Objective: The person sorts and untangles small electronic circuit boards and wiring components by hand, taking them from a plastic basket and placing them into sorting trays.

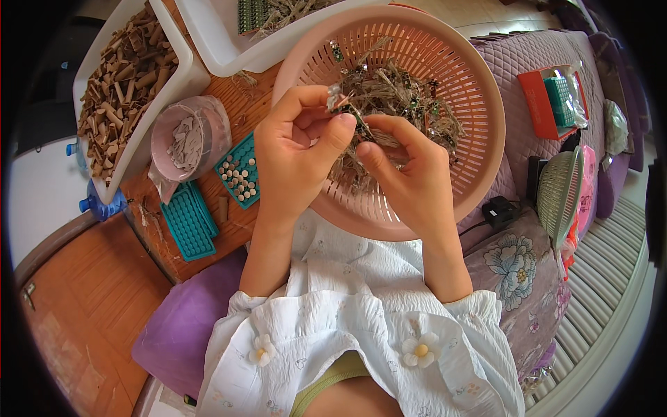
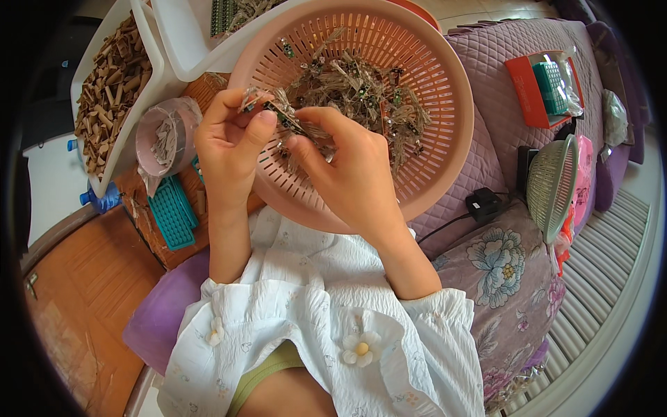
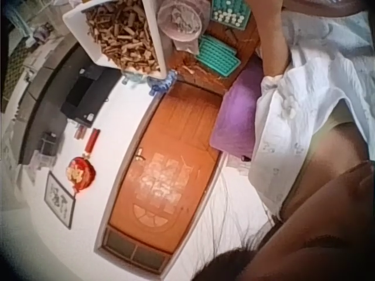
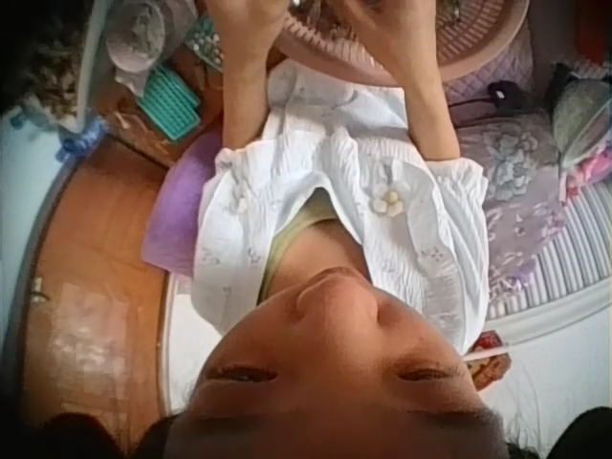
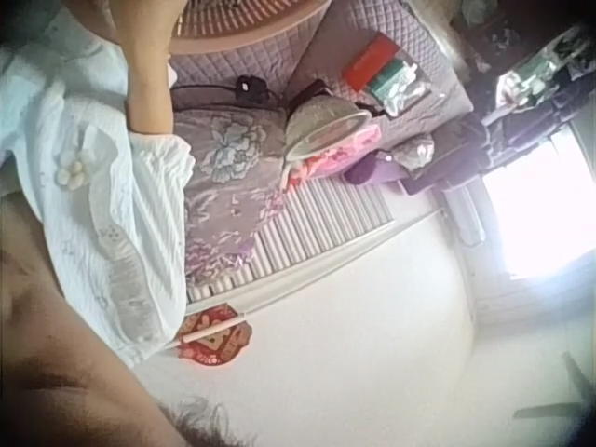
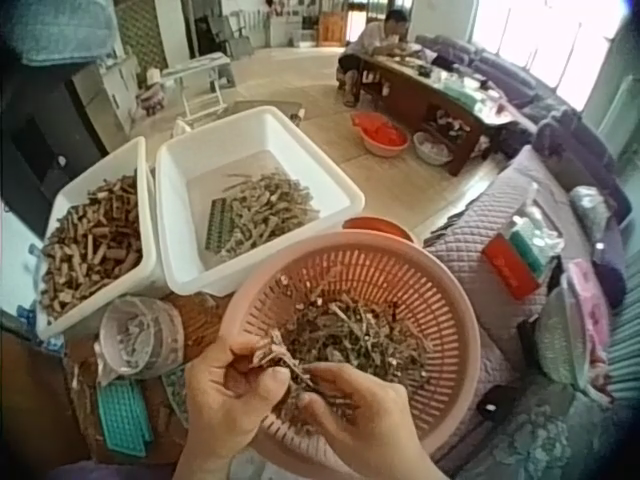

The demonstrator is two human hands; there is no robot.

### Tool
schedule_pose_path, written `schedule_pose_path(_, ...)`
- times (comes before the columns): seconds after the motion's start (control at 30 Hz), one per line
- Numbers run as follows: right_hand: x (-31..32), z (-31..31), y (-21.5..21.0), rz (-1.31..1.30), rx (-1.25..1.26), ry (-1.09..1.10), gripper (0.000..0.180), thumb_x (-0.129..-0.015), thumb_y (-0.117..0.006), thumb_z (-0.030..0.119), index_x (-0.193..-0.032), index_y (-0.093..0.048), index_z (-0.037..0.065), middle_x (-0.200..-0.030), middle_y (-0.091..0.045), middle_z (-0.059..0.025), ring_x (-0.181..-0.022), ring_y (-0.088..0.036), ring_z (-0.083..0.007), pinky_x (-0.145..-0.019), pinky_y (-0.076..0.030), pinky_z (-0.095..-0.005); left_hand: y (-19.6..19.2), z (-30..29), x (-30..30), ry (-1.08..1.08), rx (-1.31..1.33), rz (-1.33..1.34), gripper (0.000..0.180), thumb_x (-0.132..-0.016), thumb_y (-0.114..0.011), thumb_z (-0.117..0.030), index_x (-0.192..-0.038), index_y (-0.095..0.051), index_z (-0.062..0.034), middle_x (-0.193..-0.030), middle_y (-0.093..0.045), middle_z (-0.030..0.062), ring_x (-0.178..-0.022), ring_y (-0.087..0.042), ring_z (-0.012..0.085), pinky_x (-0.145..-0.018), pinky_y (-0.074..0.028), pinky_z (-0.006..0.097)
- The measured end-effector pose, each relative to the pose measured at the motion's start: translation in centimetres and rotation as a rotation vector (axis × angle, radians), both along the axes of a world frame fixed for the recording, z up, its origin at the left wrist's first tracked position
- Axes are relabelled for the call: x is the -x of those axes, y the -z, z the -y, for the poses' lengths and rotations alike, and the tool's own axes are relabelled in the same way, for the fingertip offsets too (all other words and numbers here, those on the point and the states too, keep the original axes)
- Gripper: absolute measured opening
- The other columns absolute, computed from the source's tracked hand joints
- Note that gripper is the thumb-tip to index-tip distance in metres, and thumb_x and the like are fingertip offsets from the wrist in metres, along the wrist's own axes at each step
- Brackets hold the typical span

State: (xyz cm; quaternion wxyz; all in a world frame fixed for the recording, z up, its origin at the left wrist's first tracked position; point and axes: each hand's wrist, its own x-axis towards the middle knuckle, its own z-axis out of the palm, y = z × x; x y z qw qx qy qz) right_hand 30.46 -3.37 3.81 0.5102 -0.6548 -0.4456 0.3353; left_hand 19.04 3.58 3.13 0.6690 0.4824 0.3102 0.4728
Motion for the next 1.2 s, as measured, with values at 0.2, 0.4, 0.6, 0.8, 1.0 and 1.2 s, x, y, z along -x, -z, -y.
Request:
schedule_pose_path(0.2,0.6,0.0,-1.1,0.027,0.066,0.017,0.015,-0.077,-0.059,0.006,-0.088,-0.059,-0.004,-0.068,-0.061,-0.0085,-0.062,-0.06,-0.0133,-0.056,-0.047,-0.0235,1.1,-0.5,0.1,0.007,-0.148,-0.068,0.02,-0.072,-0.067,0.0,-0.088,-0.055,0.0032,-0.089,-0.05,0.004,-0.081,-0.054,0.0096,-0.072,-0.048,0.021)
schedule_pose_path(0.4,1.0,-0.1,-1.3,-0.012,0.121,0.042,0.013,-0.08,-0.057,0.006,-0.085,-0.06,-0.005,-0.065,-0.059,-0.0019,-0.06,-0.054,-0.004,-0.053,-0.043,-0.0174,0.9,-0.1,0.0,-0.093,-0.358,-0.26,0.019,-0.072,-0.068,-0.001,-0.087,-0.056,0.0016,-0.088,-0.049,0.0037,-0.076,-0.054,0.0099,-0.068,-0.047,0.021)
schedule_pose_path(0.6,1.1,-0.2,-1.1,-0.1,0.116,0.055,0.017,-0.077,-0.061,0.006,-0.089,-0.059,-0.005,-0.071,-0.061,-0.0075,-0.063,-0.058,-0.0091,-0.056,-0.046,-0.0206,1.2,0.0,-0.5,-0.178,-0.225,-0.155,0.021,-0.076,-0.065,-0.005,-0.092,-0.054,0.0003,-0.089,-0.051,0.0029,-0.079,-0.052,0.0095,-0.07,-0.045,0.021)
schedule_pose_path(0.8,1.0,-0.1,-0.1,-0.212,0.032,0.047,0.027,-0.076,-0.061,0.0,-0.102,-0.056,-0.004,-0.087,-0.06,-0.0079,-0.075,-0.058,-0.0094,-0.062,-0.045,-0.0201,1.4,0.1,-0.3,-0.117,0.015,-0.009,0.037,-0.078,-0.065,-0.012,-0.106,-0.045,0.0012,-0.099,-0.053,0.0063,-0.087,-0.052,0.0102,-0.073,-0.044,0.021)
schedule_pose_path(1.0,0.2,0.1,-0.2,0.021,0.029,0.024,0.028,-0.074,-0.06,0.0,-0.102,-0.057,-0.002,-0.086,-0.061,-0.0094,-0.074,-0.061,-0.0109,-0.062,-0.047,-0.0223,1.7,0.1,0.0,0.098,-0.037,-0.16,0.033,-0.074,-0.069,-0.014,-0.099,-0.054,0.0003,-0.105,-0.056,0.0085,-0.094,-0.053,0.013,-0.078,-0.043,0.023)
schedule_pose_path(1.2,0.6,-0.4,-0.2,-0.447,0.033,0.073,0.025,-0.076,-0.06,0.0,-0.101,-0.056,-0.003,-0.08,-0.061,-0.0058,-0.071,-0.058,-0.0077,-0.062,-0.047,-0.0199,1.2,0.6,-0.5,0.036,-0.036,-0.13,0.023,-0.073,-0.069,-0.011,-0.091,-0.06,0.0004,-0.094,-0.06,0.0073,-0.087,-0.056,0.0138,-0.078,-0.044,0.025)
